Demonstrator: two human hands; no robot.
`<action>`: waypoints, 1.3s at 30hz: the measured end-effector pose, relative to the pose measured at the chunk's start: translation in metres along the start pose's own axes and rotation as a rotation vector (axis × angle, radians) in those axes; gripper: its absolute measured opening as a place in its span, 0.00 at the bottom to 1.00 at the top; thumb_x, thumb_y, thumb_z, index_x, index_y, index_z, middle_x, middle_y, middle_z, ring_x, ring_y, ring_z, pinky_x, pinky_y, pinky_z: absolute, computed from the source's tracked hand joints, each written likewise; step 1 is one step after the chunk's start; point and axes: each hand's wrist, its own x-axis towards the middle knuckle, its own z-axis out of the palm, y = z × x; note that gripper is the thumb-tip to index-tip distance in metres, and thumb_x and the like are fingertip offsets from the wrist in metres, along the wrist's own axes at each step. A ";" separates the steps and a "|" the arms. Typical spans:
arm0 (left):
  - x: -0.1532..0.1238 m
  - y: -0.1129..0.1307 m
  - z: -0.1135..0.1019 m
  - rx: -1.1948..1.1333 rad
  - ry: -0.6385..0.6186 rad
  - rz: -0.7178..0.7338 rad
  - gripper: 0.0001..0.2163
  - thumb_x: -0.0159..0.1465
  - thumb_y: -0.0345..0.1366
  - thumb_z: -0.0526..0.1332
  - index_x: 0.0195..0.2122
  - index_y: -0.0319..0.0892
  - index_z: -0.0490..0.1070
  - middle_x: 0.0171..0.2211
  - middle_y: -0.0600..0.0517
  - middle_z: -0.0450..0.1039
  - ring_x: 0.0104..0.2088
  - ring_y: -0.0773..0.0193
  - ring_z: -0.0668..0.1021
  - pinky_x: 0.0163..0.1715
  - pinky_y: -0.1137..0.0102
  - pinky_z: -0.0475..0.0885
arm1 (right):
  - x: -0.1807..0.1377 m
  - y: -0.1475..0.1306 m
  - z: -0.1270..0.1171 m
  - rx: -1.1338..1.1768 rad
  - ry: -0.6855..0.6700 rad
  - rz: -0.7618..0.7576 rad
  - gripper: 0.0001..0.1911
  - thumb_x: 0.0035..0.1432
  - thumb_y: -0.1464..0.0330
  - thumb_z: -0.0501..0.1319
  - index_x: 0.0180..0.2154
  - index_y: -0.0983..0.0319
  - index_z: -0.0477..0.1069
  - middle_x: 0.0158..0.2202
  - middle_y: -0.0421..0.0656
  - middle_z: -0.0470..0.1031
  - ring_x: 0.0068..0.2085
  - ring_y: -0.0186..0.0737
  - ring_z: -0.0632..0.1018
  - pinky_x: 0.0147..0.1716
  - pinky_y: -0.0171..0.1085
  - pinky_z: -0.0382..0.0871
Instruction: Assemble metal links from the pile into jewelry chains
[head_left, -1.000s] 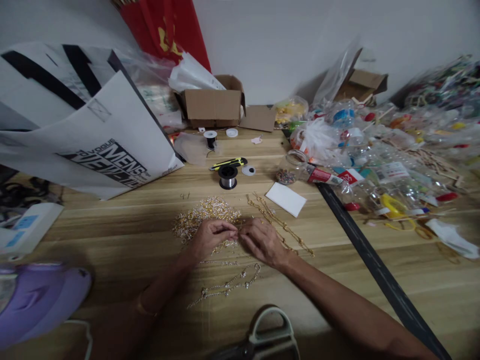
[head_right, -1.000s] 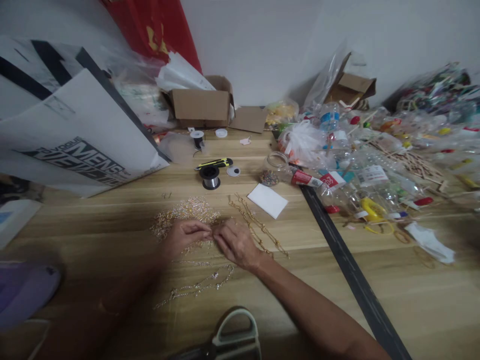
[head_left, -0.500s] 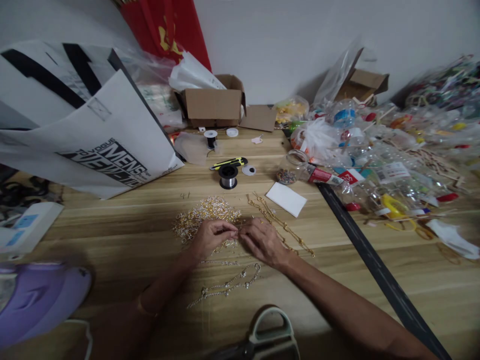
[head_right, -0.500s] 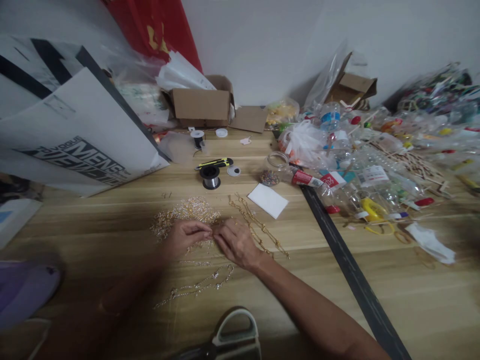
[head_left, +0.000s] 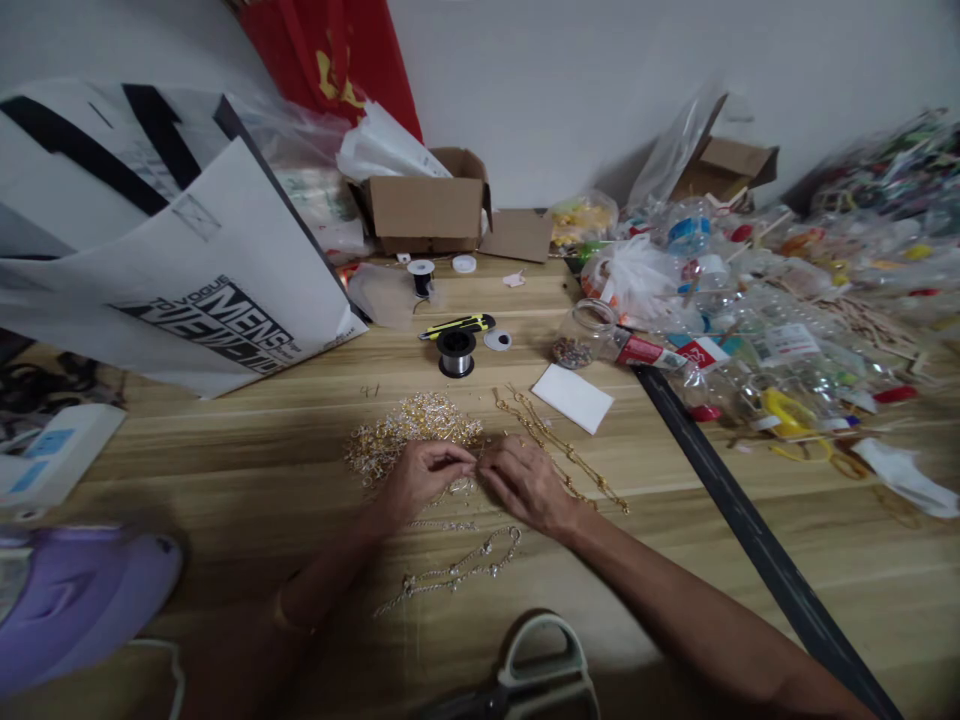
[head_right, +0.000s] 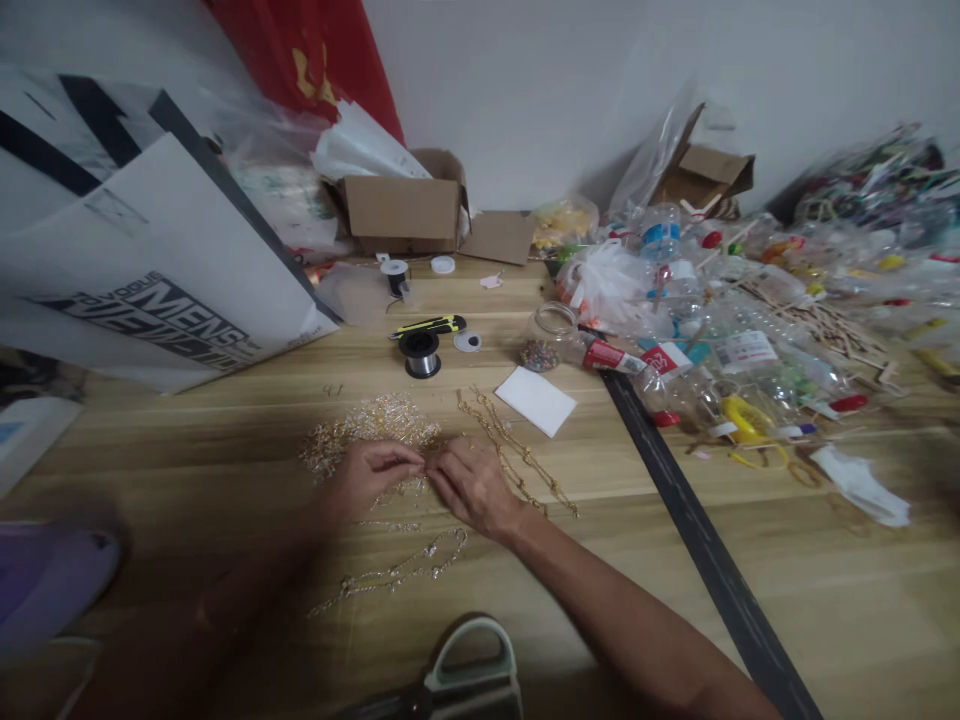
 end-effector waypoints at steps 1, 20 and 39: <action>0.000 0.000 0.000 0.006 -0.004 0.005 0.04 0.54 0.32 0.64 0.30 0.38 0.77 0.28 0.50 0.79 0.30 0.66 0.78 0.32 0.75 0.72 | 0.000 0.000 0.000 0.002 0.001 0.000 0.05 0.63 0.72 0.53 0.37 0.62 0.67 0.33 0.45 0.73 0.36 0.39 0.71 0.36 0.38 0.65; 0.000 0.001 0.002 -0.067 0.016 -0.021 0.08 0.52 0.34 0.66 0.32 0.37 0.76 0.30 0.48 0.79 0.31 0.63 0.79 0.35 0.70 0.74 | 0.001 0.000 0.000 0.044 0.011 0.009 0.06 0.63 0.72 0.53 0.40 0.62 0.67 0.36 0.45 0.73 0.37 0.38 0.73 0.38 0.38 0.67; 0.000 -0.003 0.003 -0.048 0.018 0.019 0.06 0.53 0.32 0.64 0.32 0.37 0.75 0.30 0.48 0.79 0.33 0.64 0.79 0.37 0.71 0.74 | 0.001 -0.001 -0.001 0.046 -0.010 0.015 0.06 0.64 0.72 0.51 0.39 0.63 0.67 0.36 0.46 0.73 0.37 0.39 0.72 0.37 0.38 0.66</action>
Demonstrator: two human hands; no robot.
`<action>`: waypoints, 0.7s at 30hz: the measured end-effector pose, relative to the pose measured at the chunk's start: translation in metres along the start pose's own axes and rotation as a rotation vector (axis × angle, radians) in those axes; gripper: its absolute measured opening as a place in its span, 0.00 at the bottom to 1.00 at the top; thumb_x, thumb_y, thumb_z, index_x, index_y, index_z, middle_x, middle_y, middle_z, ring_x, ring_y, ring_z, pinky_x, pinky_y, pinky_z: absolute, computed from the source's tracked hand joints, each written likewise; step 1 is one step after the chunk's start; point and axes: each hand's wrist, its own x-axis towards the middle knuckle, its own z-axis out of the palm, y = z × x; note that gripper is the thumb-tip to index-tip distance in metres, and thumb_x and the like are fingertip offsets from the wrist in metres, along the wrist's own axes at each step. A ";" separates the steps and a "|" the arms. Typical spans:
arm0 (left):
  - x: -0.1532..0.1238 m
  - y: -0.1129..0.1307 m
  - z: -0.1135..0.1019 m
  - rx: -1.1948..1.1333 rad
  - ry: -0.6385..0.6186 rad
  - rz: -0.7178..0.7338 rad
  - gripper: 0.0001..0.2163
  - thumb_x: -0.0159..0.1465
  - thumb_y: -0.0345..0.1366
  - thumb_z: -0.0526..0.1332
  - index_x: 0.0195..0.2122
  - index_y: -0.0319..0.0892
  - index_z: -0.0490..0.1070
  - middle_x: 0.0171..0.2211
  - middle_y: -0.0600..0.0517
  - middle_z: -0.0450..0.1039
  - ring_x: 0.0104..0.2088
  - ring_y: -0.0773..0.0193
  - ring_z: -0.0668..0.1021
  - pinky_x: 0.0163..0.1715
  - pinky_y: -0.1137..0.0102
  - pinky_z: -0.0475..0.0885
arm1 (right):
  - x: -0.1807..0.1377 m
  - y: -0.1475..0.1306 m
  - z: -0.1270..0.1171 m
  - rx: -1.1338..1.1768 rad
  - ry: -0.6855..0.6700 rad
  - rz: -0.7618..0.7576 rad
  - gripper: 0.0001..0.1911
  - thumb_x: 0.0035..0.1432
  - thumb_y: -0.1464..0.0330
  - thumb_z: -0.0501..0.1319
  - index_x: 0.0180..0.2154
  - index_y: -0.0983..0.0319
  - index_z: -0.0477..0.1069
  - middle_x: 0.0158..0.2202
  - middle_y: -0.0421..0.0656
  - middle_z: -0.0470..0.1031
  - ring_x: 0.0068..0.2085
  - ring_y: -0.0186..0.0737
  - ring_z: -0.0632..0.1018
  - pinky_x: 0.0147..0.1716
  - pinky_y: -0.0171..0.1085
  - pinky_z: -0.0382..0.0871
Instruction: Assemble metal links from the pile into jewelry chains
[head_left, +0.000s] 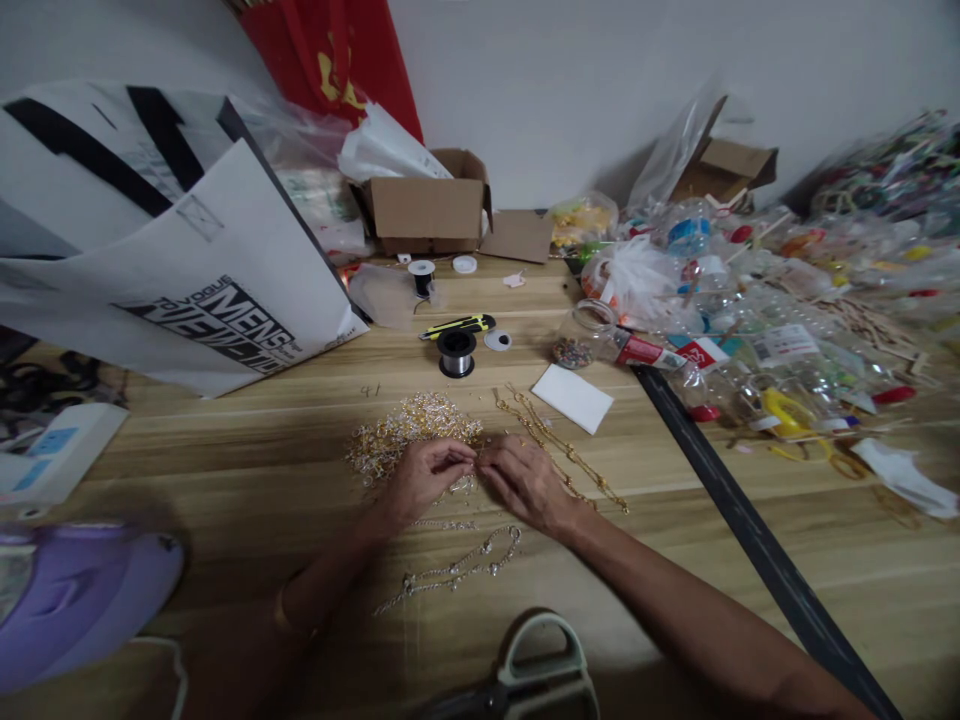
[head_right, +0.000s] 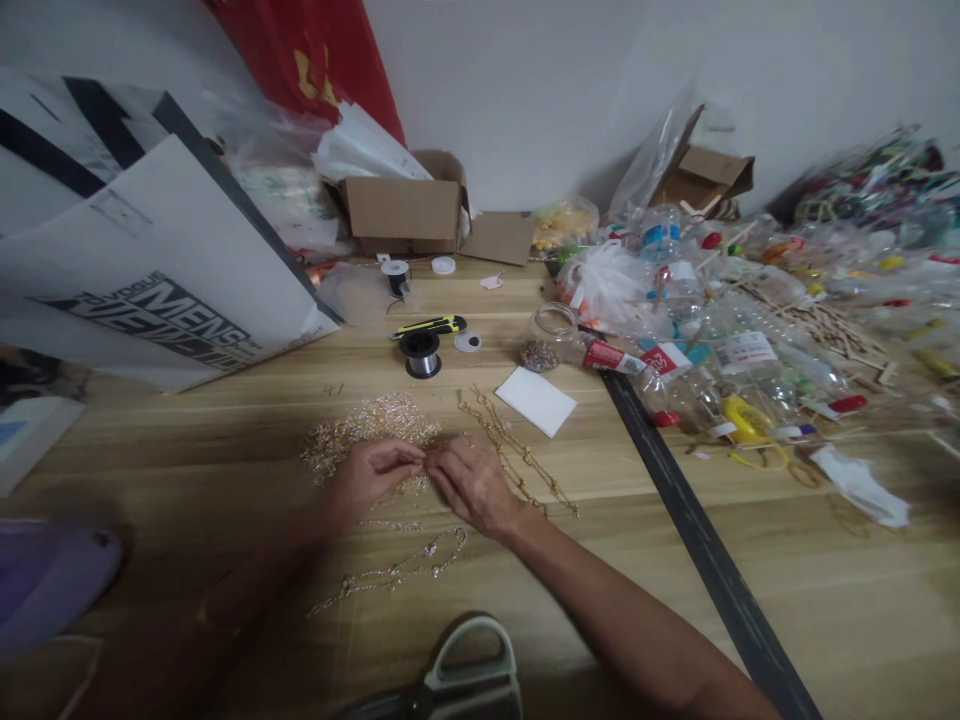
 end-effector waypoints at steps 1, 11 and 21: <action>0.000 0.000 0.000 0.010 -0.001 0.001 0.06 0.53 0.32 0.64 0.32 0.37 0.75 0.31 0.48 0.79 0.33 0.64 0.79 0.37 0.71 0.74 | 0.000 0.000 0.000 -0.006 0.002 -0.003 0.06 0.63 0.72 0.51 0.39 0.63 0.67 0.36 0.46 0.73 0.36 0.39 0.72 0.37 0.38 0.67; -0.002 0.008 0.002 0.032 0.022 -0.028 0.07 0.53 0.31 0.64 0.33 0.37 0.75 0.31 0.48 0.79 0.34 0.63 0.79 0.38 0.70 0.75 | 0.000 0.001 0.002 -0.009 0.020 -0.027 0.06 0.64 0.71 0.51 0.40 0.62 0.66 0.36 0.46 0.73 0.38 0.39 0.73 0.38 0.38 0.67; -0.003 0.009 0.002 0.061 0.016 -0.005 0.07 0.54 0.31 0.62 0.34 0.38 0.74 0.33 0.47 0.79 0.34 0.63 0.80 0.38 0.69 0.75 | -0.001 0.002 0.002 -0.023 0.003 -0.015 0.07 0.64 0.71 0.50 0.39 0.62 0.66 0.36 0.46 0.73 0.37 0.39 0.73 0.38 0.38 0.67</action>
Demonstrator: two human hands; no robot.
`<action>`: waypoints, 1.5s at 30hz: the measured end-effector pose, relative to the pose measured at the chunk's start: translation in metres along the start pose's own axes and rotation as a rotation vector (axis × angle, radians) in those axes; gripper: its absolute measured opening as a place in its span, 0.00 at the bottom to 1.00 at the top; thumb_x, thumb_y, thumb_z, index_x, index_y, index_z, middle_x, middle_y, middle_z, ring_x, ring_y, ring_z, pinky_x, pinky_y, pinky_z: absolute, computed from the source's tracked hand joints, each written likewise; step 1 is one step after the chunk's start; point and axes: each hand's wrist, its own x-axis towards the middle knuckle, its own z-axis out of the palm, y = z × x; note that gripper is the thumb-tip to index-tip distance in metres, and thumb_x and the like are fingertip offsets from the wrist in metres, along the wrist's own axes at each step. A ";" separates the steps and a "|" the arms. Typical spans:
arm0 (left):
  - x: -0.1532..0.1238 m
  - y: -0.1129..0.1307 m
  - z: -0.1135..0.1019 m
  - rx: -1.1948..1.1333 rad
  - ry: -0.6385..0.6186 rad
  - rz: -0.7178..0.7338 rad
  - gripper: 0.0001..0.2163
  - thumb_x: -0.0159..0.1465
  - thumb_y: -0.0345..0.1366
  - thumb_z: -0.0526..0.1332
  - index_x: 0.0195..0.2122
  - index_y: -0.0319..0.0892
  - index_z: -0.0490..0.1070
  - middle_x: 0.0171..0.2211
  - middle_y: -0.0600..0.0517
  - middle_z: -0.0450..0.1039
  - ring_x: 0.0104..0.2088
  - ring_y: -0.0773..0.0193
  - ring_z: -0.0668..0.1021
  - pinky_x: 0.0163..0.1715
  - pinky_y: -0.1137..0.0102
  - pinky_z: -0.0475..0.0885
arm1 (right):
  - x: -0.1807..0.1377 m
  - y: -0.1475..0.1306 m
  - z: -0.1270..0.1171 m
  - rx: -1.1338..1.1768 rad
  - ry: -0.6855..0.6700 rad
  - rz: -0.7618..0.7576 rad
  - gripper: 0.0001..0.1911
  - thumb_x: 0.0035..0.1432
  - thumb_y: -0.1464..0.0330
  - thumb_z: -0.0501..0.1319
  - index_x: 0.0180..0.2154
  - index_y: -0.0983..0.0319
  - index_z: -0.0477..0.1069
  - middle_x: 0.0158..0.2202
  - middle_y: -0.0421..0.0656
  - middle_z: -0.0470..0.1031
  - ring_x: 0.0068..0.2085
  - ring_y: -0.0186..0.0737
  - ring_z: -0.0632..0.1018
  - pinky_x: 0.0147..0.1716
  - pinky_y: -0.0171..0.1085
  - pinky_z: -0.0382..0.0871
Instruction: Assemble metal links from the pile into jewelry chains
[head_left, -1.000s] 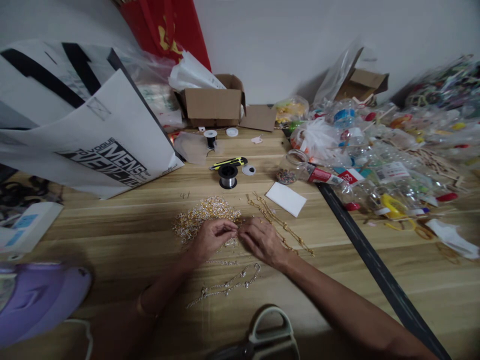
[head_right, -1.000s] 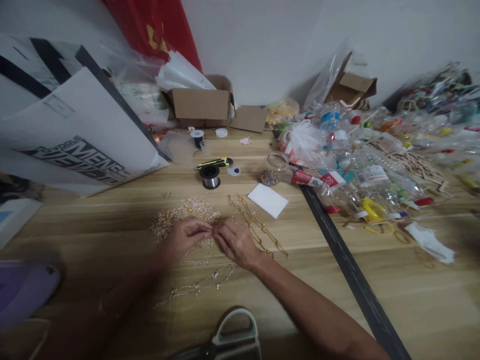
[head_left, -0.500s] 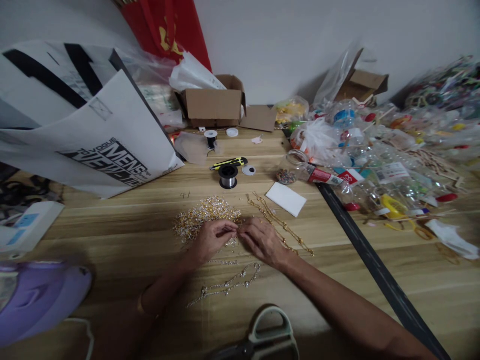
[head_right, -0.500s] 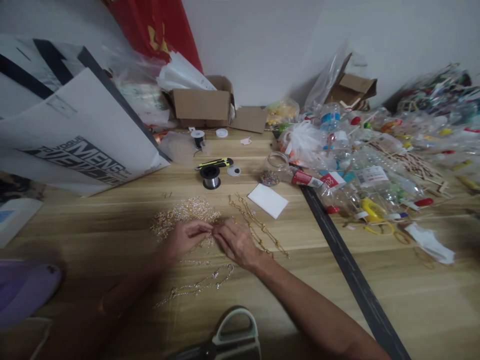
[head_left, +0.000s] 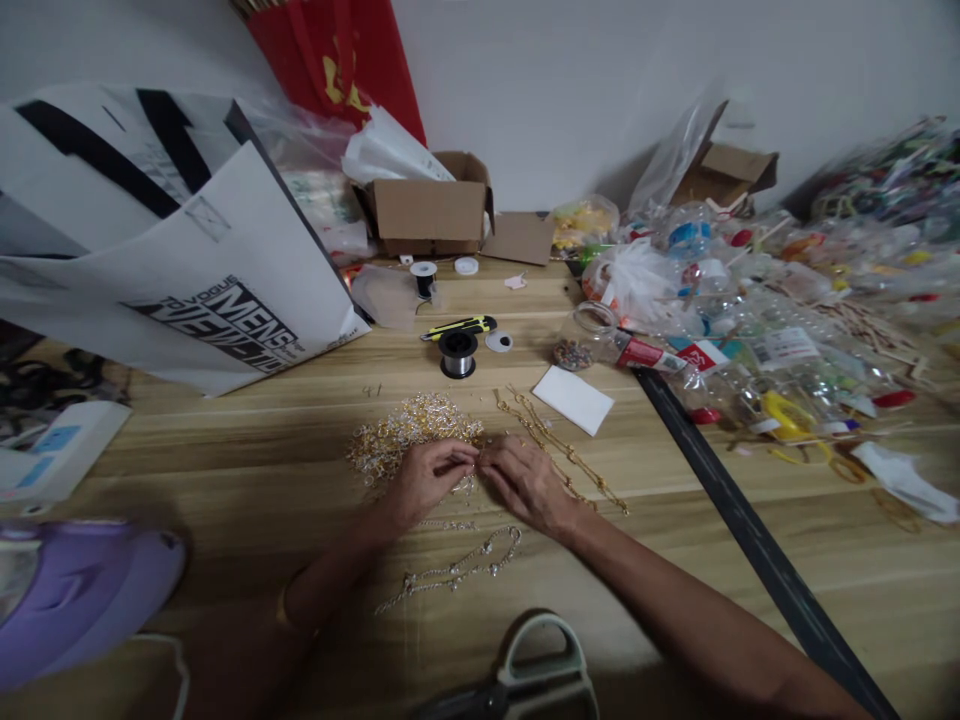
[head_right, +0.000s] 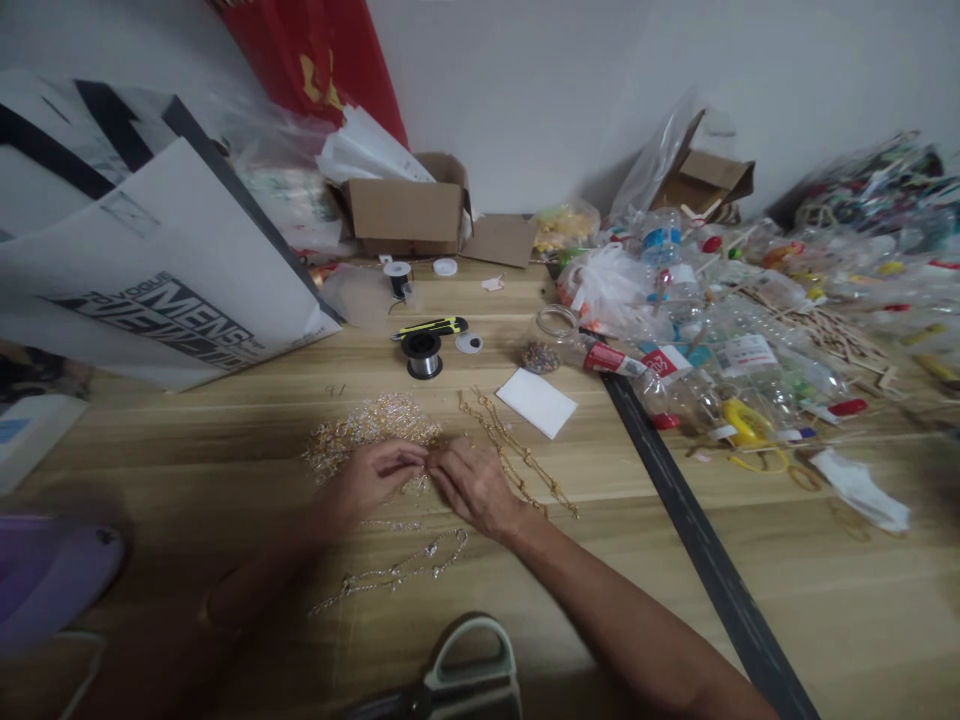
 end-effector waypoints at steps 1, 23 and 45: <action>0.000 0.000 0.000 0.000 -0.004 0.001 0.08 0.54 0.31 0.62 0.35 0.38 0.74 0.33 0.47 0.79 0.34 0.63 0.80 0.38 0.69 0.75 | 0.000 0.000 0.000 0.000 -0.001 0.002 0.07 0.64 0.71 0.50 0.39 0.62 0.66 0.36 0.46 0.73 0.37 0.39 0.73 0.38 0.38 0.67; 0.000 0.002 -0.002 0.046 0.024 -0.001 0.02 0.53 0.30 0.64 0.26 0.37 0.75 0.26 0.50 0.77 0.28 0.66 0.77 0.31 0.74 0.72 | 0.001 -0.001 -0.001 -0.014 0.000 -0.004 0.06 0.64 0.72 0.51 0.38 0.63 0.66 0.35 0.46 0.72 0.36 0.39 0.71 0.36 0.37 0.66; 0.002 0.001 -0.004 0.147 0.001 0.210 0.04 0.54 0.28 0.62 0.26 0.38 0.76 0.28 0.49 0.76 0.30 0.65 0.77 0.32 0.74 0.72 | -0.001 0.003 0.002 0.001 0.005 0.001 0.05 0.63 0.71 0.52 0.38 0.62 0.66 0.34 0.45 0.72 0.36 0.39 0.71 0.36 0.37 0.66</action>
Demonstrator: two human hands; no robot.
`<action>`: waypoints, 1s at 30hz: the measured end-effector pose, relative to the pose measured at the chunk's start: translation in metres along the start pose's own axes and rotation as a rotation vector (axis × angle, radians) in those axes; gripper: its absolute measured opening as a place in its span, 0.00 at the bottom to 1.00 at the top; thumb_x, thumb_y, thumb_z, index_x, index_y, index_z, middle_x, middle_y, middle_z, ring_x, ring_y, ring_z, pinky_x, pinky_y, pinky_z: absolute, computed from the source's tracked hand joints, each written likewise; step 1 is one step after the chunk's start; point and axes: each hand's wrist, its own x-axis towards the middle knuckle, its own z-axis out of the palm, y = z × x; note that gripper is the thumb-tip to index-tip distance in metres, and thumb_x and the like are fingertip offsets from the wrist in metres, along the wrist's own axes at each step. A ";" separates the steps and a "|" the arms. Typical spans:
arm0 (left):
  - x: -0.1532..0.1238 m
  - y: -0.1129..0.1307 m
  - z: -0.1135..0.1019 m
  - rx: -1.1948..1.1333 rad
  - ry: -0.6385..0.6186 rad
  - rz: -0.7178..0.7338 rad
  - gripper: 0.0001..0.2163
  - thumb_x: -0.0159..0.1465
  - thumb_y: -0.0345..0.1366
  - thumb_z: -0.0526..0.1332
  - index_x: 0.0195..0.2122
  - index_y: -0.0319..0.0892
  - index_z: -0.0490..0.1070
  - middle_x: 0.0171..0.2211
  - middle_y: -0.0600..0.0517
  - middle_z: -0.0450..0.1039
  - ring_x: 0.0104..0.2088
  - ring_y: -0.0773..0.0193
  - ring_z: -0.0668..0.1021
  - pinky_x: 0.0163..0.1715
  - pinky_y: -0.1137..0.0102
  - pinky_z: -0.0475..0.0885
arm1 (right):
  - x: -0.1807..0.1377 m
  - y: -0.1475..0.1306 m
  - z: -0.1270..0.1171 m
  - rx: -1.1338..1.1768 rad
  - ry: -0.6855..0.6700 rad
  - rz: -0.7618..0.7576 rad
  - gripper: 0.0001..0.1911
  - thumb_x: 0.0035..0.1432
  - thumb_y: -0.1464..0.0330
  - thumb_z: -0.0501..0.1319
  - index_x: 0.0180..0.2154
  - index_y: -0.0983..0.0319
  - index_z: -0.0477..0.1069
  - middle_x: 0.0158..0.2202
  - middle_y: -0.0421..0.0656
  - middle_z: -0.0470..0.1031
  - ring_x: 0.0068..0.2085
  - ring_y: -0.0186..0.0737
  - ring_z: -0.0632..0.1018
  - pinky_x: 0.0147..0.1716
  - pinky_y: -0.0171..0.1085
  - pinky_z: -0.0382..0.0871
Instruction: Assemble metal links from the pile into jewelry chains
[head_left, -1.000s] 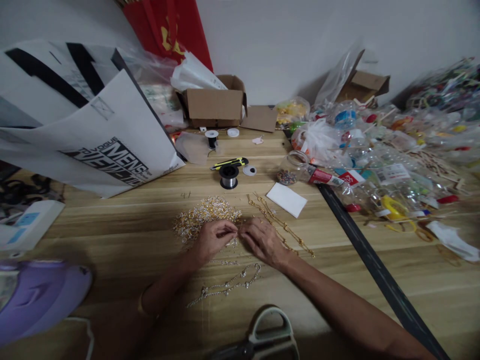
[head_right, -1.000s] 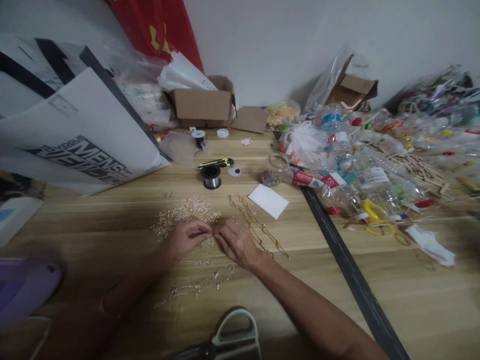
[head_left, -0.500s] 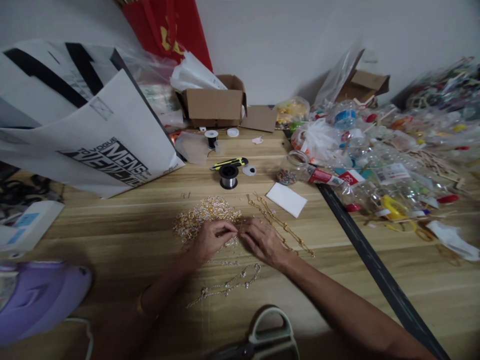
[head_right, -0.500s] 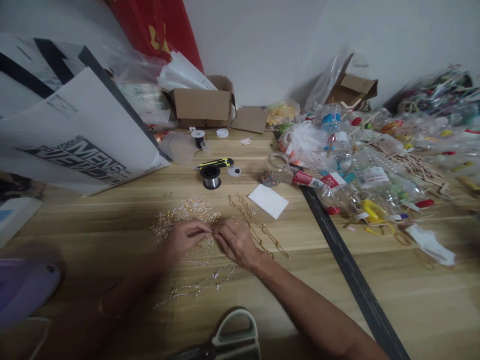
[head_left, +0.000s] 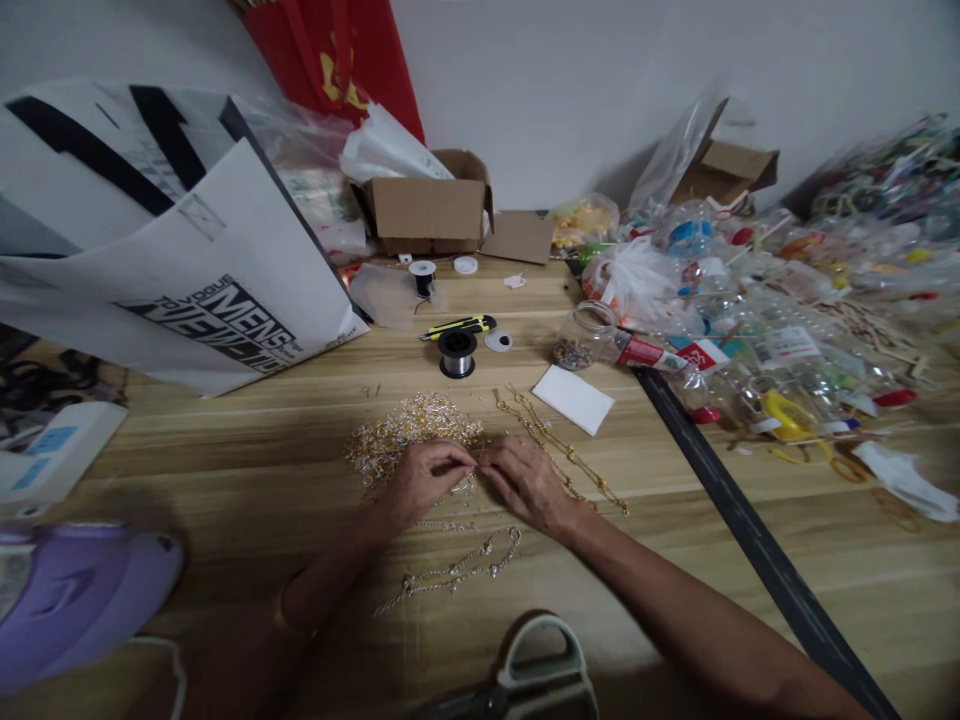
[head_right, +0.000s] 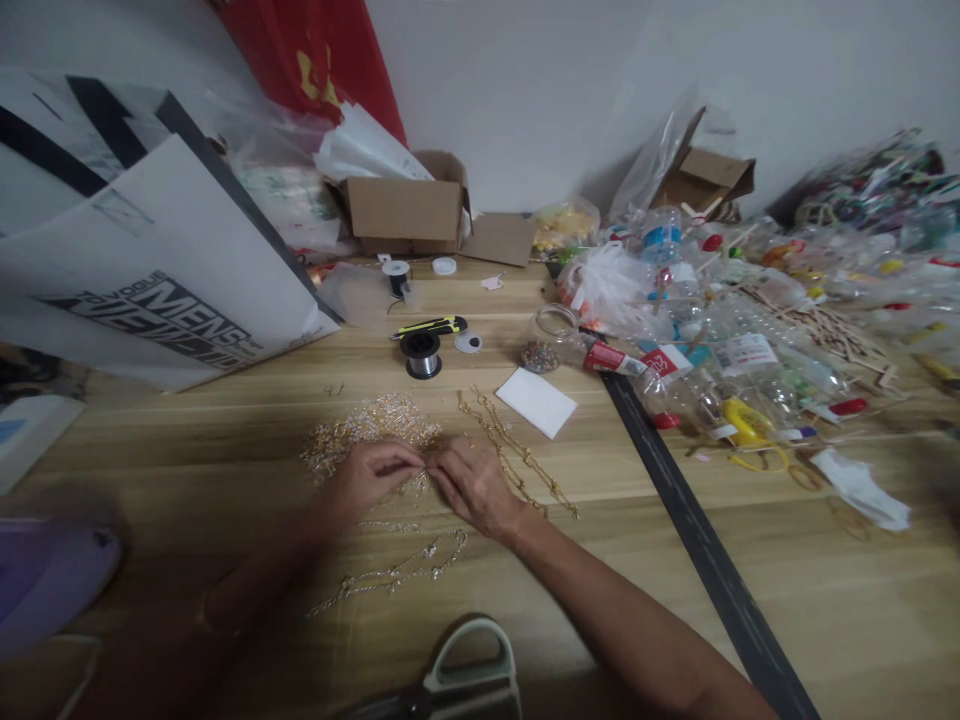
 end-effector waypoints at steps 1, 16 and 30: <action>0.000 0.000 0.000 -0.023 0.000 -0.027 0.03 0.54 0.28 0.61 0.26 0.37 0.76 0.28 0.49 0.77 0.30 0.66 0.78 0.32 0.74 0.73 | 0.000 0.000 0.000 -0.002 0.005 0.000 0.05 0.63 0.71 0.52 0.38 0.62 0.66 0.34 0.45 0.72 0.36 0.39 0.71 0.36 0.38 0.67; 0.000 0.001 0.002 -0.142 0.031 -0.131 0.01 0.51 0.29 0.63 0.24 0.37 0.74 0.26 0.50 0.75 0.29 0.67 0.77 0.32 0.75 0.73 | 0.002 -0.004 -0.003 0.018 0.009 -0.005 0.05 0.63 0.72 0.53 0.38 0.62 0.66 0.35 0.46 0.73 0.37 0.39 0.72 0.38 0.38 0.67; -0.001 0.000 0.004 -0.224 0.025 -0.238 0.05 0.49 0.32 0.66 0.26 0.37 0.73 0.27 0.50 0.77 0.30 0.65 0.78 0.36 0.71 0.74 | 0.002 -0.004 -0.004 0.045 0.012 -0.008 0.06 0.63 0.72 0.52 0.38 0.62 0.67 0.34 0.46 0.73 0.37 0.39 0.72 0.37 0.38 0.67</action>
